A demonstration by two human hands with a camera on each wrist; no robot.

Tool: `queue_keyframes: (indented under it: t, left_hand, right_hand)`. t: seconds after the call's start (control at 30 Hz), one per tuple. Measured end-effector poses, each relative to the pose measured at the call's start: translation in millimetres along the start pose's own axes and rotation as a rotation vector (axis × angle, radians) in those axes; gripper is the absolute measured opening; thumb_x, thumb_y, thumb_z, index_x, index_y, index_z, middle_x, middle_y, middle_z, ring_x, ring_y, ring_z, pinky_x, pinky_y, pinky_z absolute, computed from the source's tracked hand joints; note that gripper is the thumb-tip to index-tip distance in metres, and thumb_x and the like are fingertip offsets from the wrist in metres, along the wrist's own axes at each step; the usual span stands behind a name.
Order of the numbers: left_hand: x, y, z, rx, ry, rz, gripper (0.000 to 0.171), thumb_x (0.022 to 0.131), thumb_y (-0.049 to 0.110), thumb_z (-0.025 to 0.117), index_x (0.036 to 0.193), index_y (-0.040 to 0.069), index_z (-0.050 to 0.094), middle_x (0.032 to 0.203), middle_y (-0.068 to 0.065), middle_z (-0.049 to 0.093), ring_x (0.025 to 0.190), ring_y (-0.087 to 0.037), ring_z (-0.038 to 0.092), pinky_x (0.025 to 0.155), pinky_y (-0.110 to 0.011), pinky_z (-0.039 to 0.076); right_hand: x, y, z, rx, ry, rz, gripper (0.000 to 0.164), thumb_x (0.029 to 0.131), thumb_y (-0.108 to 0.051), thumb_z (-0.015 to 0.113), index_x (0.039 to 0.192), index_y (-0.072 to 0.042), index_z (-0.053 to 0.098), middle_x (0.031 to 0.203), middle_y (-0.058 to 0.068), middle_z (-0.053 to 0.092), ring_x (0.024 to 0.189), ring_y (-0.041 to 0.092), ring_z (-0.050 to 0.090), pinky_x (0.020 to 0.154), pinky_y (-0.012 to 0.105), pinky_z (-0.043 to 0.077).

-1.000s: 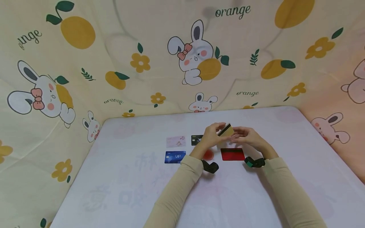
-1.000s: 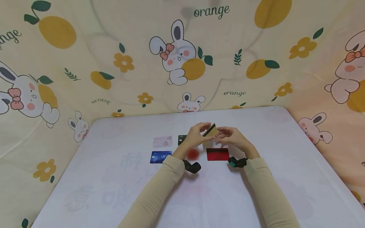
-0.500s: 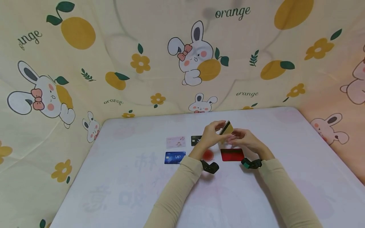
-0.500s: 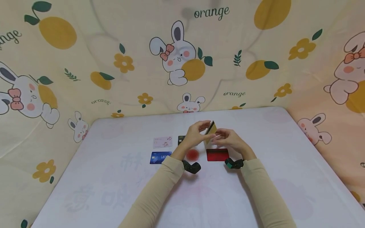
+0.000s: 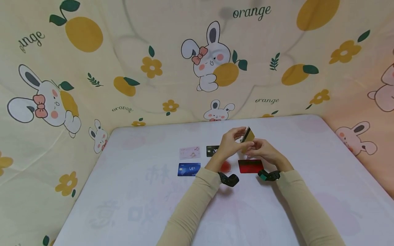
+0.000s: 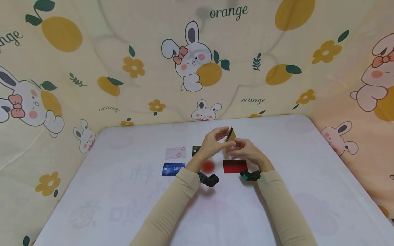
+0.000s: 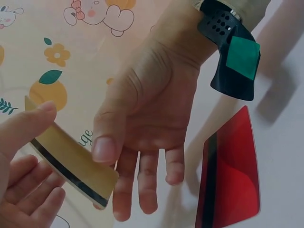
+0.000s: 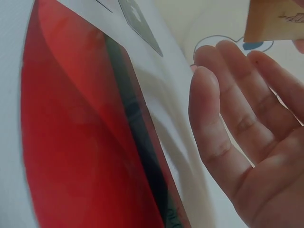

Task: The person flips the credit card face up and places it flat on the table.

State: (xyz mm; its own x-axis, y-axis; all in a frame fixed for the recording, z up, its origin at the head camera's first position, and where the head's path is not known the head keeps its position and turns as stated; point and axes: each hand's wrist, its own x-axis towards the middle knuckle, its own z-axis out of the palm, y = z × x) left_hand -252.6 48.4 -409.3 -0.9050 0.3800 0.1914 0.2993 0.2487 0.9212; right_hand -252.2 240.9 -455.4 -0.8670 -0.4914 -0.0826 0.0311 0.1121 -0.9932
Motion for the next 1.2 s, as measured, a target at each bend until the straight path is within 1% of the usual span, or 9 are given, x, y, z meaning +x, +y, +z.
queue_keyframes:
  t: [0.13, 0.33, 0.43, 0.6, 0.73, 0.83, 0.93, 1.03, 1.2]
  left_hand:
    - [1.0, 0.4, -1.1, -0.019, 0.008, -0.001, 0.061, 0.08, 0.014, 0.078, 0.135, 0.004, 0.053, 0.127, -0.013, 0.063, 0.12, -0.023, 0.061, 0.101, -0.02, 0.047]
    - [2.0, 0.3, -2.2, -0.03, -0.005, 0.018, 0.061, 0.081, 0.014, 0.077, 0.135, 0.003, 0.052, 0.129, -0.014, 0.061, 0.122, -0.024, 0.06, 0.102, -0.019, 0.046]
    - [1.7, 0.2, -2.9, -0.03, -0.013, 0.028, 0.06, 0.081, 0.013, 0.076, 0.135, 0.002, 0.052, 0.13, -0.015, 0.06, 0.123, -0.024, 0.059, 0.103, -0.021, 0.046]
    - [2.5, -0.9, -3.5, 0.004, -0.019, 0.039, 0.059, 0.082, 0.014, 0.076, 0.136, 0.003, 0.052, 0.13, -0.014, 0.06, 0.123, -0.023, 0.059, 0.105, -0.024, 0.045]
    - [2.6, 0.7, -3.9, 0.032, -0.018, 0.041, 0.061, 0.082, 0.015, 0.076, 0.137, 0.003, 0.051, 0.131, -0.013, 0.06, 0.124, -0.022, 0.058, 0.106, -0.024, 0.044]
    - [2.6, 2.3, -4.7, 0.049, -0.016, 0.046, 0.062, 0.082, 0.016, 0.076, 0.137, 0.003, 0.05, 0.132, -0.012, 0.059, 0.125, -0.022, 0.057, 0.106, -0.022, 0.044]
    - [3.2, 3.4, -5.6, 0.048, -0.01, 0.054, 0.061, 0.083, 0.014, 0.075, 0.137, 0.002, 0.051, 0.131, -0.013, 0.059, 0.125, -0.023, 0.057, 0.106, -0.022, 0.044]
    - [3.4, 4.3, -6.6, 0.05, -0.003, 0.066, 0.059, 0.083, 0.013, 0.075, 0.136, 0.002, 0.052, 0.13, -0.014, 0.06, 0.123, -0.023, 0.058, 0.106, -0.022, 0.044]
    - [3.8, 4.1, -7.0, 0.085, 0.003, 0.077, 0.057, 0.083, 0.014, 0.075, 0.135, 0.004, 0.054, 0.127, -0.013, 0.061, 0.121, -0.023, 0.059, 0.105, -0.021, 0.045]
  right_hand:
    - [1.9, 1.3, -0.1, -0.012, -0.025, -0.004, 0.029, 0.09, -0.001, 0.061, 0.103, -0.027, 0.062, 0.093, -0.011, 0.072, 0.085, 0.009, 0.067, 0.079, 0.024, 0.057]
    - [2.5, 2.4, -1.3, 0.01, -0.023, -0.02, 0.029, 0.089, 0.0, 0.061, 0.098, -0.027, 0.063, 0.089, -0.01, 0.071, 0.081, 0.009, 0.066, 0.077, 0.024, 0.057]
    - [2.2, 2.6, -2.2, -0.009, -0.01, -0.012, 0.032, 0.089, -0.001, 0.061, 0.101, -0.031, 0.064, 0.088, -0.009, 0.07, 0.08, 0.01, 0.065, 0.076, 0.025, 0.057]
    - [2.9, 3.0, -3.2, -0.056, 0.013, 0.006, 0.035, 0.089, -0.003, 0.061, 0.104, -0.034, 0.064, 0.087, -0.007, 0.068, 0.08, 0.014, 0.063, 0.075, 0.026, 0.056]
    - [3.6, 1.7, -3.2, -0.09, 0.025, 0.009, 0.032, 0.088, -0.003, 0.062, 0.101, -0.033, 0.064, 0.085, -0.007, 0.066, 0.08, 0.012, 0.061, 0.076, 0.025, 0.056]
    - [3.6, 0.4, -3.4, -0.103, 0.03, 0.013, 0.028, 0.088, -0.003, 0.062, 0.096, -0.03, 0.064, 0.083, -0.008, 0.065, 0.079, 0.01, 0.061, 0.076, 0.025, 0.056]
    - [3.0, -0.7, -3.9, -0.106, 0.021, 0.013, 0.028, 0.088, -0.003, 0.061, 0.097, -0.03, 0.064, 0.081, -0.008, 0.065, 0.078, 0.014, 0.062, 0.076, 0.026, 0.056]
    - [2.7, -1.1, -4.7, -0.114, 0.01, 0.006, 0.031, 0.088, -0.003, 0.061, 0.1, -0.032, 0.064, 0.081, -0.007, 0.065, 0.077, 0.017, 0.063, 0.075, 0.026, 0.056]
    - [2.9, -0.7, -5.4, -0.122, -0.006, -0.004, 0.035, 0.087, -0.003, 0.062, 0.103, -0.034, 0.064, 0.081, -0.005, 0.066, 0.077, 0.018, 0.064, 0.075, 0.027, 0.056]
